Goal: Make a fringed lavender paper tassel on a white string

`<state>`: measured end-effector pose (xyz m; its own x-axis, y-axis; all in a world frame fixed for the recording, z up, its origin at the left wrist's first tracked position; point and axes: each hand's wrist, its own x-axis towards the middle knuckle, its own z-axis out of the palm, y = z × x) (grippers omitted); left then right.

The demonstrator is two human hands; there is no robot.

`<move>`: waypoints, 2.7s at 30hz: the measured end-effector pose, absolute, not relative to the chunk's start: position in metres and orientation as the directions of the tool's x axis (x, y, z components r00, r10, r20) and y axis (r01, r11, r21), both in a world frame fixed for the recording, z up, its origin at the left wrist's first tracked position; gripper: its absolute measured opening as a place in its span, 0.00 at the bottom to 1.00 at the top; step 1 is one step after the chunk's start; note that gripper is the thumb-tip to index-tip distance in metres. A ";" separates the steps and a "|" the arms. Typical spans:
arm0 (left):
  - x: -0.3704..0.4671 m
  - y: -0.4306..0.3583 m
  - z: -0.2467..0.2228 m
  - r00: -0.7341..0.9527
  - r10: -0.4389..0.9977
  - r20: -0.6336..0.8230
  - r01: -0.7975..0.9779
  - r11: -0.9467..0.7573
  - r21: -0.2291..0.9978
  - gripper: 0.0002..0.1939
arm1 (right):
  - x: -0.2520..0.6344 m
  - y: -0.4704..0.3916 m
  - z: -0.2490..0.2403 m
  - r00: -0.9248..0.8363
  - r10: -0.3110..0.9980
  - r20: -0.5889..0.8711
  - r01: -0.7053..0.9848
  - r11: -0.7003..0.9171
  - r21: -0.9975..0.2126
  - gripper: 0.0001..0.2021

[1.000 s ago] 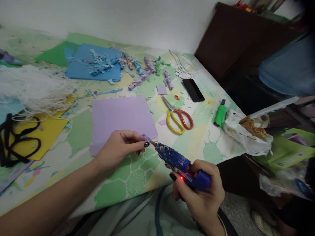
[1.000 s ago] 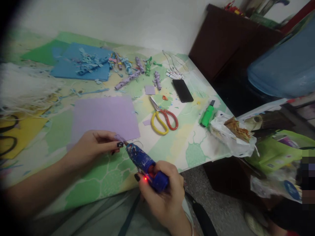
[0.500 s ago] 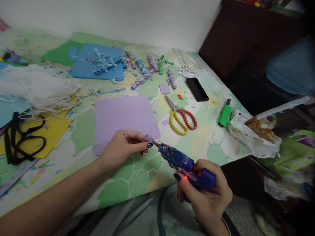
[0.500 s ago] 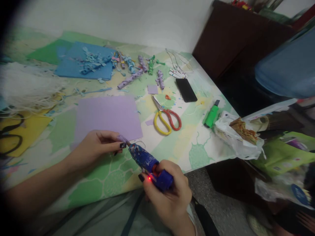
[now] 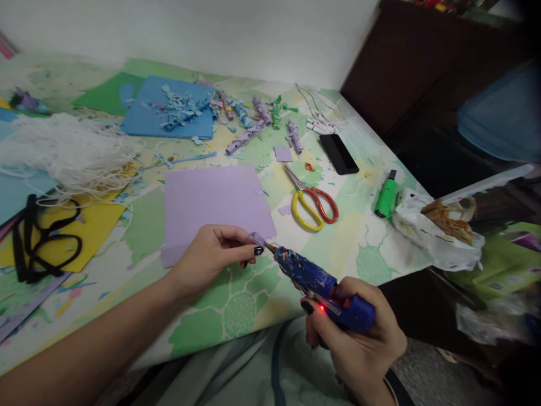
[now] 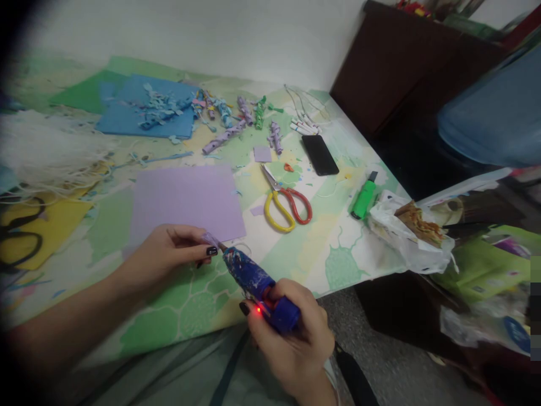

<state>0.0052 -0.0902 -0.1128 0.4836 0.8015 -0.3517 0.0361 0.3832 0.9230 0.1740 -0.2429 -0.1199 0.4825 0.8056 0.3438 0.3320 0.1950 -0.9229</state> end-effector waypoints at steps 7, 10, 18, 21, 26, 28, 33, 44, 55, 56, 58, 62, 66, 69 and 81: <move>0.005 -0.091 -0.113 0.477 0.804 -0.355 0.001 0.403 0.915 0.04 | 0.175 -0.242 -0.116 0.453 0.802 0.389 0.418 0.194 -0.887 0.14; 0.006 -0.091 -0.113 0.472 0.805 -0.359 -0.025 0.419 0.908 0.04 | 0.175 -0.242 -0.113 0.421 0.806 0.416 0.458 0.207 -0.865 0.14; 0.007 -0.090 -0.112 0.468 0.805 -0.365 -0.002 0.414 0.910 0.04 | 0.175 -0.243 -0.109 0.433 0.789 0.436 0.490 0.200 -0.848 0.14; 0.007 -0.090 -0.113 0.468 0.805 -0.365 0.010 0.408 0.913 0.04 | 0.174 -0.242 -0.108 0.412 0.801 0.435 0.490 0.208 -0.846 0.14; 0.007 -0.091 -0.113 0.489 0.797 -0.354 0.007 0.403 0.915 0.05 | 0.173 -0.241 -0.108 0.429 0.800 0.419 0.486 0.187 -0.854 0.13; 0.006 -0.091 -0.113 0.490 0.794 -0.359 -0.009 0.416 0.909 0.05 | 0.173 -0.241 -0.108 0.420 0.801 0.428 0.505 0.186 -0.843 0.13; 0.006 -0.091 -0.113 0.482 0.790 -0.378 -0.033 0.447 0.894 0.04 | 0.177 -0.245 -0.107 0.379 0.796 0.473 0.581 0.193 -0.791 0.12; 0.006 -0.091 -0.110 0.506 0.771 -0.388 -0.106 0.501 0.859 0.05 | 0.248 -0.246 -0.108 0.221 0.774 0.594 0.912 0.051 -0.406 0.12; 0.007 -0.091 -0.104 0.514 0.754 -0.409 -0.120 0.536 0.836 0.05 | 0.306 -0.239 -0.144 0.422 0.843 0.334 0.905 -0.372 -0.205 0.29; 0.007 -0.091 -0.104 0.515 0.753 -0.410 -0.116 0.535 0.837 0.05 | 0.303 -0.237 -0.141 0.425 0.839 0.341 0.905 -0.392 -0.165 0.27; 0.007 -0.092 -0.106 0.519 0.749 -0.412 -0.112 0.537 0.836 0.04 | 0.290 -0.234 -0.134 0.393 0.827 0.401 0.917 -0.385 -0.105 0.22; 0.008 -0.093 -0.109 0.531 0.743 -0.407 -0.132 0.547 0.827 0.04 | 0.234 -0.225 -0.116 0.215 0.833 0.510 0.897 0.038 -0.440 0.16; 0.009 -0.096 -0.110 0.552 0.739 -0.386 -0.153 0.545 0.824 0.05 | 0.176 -0.202 -0.114 0.240 0.915 0.326 0.451 0.192 -0.872 0.13; 0.009 -0.097 -0.110 0.562 0.738 -0.375 -0.151 0.537 0.830 0.06 | 0.152 -0.185 -0.121 0.319 0.937 0.141 -0.009 0.151 -0.988 0.12; 0.008 -0.099 -0.116 0.586 0.728 -0.355 -0.167 0.537 0.827 0.05 | 0.134 -0.176 -0.131 0.415 0.910 -0.002 -0.332 0.149 -0.931 0.07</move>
<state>0.0084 -0.0988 -0.1160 0.5857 0.7284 -0.3555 -0.1668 0.5375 0.8266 0.1338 -0.1762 -0.1307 0.4151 0.9098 -0.0025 -0.3323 0.1491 -0.9313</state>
